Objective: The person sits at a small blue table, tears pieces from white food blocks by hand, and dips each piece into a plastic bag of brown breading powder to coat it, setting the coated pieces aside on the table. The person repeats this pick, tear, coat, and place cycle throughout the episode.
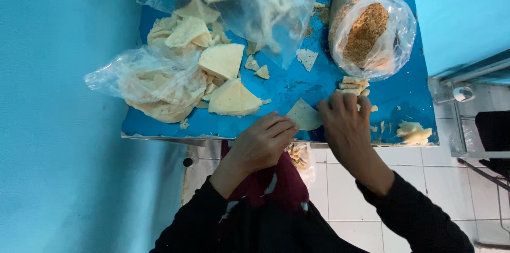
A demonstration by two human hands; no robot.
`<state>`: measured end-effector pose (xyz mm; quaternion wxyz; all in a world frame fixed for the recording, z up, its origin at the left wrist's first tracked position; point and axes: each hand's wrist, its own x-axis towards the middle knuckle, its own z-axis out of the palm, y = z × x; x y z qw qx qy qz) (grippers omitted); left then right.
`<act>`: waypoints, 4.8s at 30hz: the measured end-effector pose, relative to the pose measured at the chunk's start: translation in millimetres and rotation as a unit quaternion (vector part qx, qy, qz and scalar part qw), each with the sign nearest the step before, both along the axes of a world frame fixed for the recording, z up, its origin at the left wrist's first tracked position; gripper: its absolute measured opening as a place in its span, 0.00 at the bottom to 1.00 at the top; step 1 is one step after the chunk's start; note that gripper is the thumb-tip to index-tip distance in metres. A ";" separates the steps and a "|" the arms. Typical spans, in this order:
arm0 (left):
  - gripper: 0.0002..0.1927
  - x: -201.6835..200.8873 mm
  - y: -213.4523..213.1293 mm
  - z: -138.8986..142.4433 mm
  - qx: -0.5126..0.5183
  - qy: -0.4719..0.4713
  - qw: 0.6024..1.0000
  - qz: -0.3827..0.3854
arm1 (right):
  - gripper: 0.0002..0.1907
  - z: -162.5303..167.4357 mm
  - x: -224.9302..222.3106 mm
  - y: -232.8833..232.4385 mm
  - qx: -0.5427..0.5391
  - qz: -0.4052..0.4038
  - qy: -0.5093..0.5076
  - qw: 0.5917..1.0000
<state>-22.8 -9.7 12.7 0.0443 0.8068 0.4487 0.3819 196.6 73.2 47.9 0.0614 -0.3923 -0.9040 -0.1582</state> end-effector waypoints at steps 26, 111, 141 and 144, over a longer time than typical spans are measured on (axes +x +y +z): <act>0.12 2.4 2.6 -3.2 -0.003 -0.028 1.000 -0.005 | 0.18 53.3 5.7 170.6 -0.089 0.022 0.185 0.978; 0.11 27.5 28.5 -1.0 0.002 0.025 0.993 0.114 | 0.39 19.5 -2.1 10.7 -0.253 0.176 0.241 0.920; 0.11 14.2 51.7 13.7 -0.149 0.005 0.982 0.113 | 0.39 14.6 -12.2 32.7 -0.349 0.108 0.269 0.891; 0.09 21.1 30.6 12.2 -0.004 0.114 0.985 0.129 | 0.36 10.6 -10.5 18.8 -0.273 0.144 0.269 0.912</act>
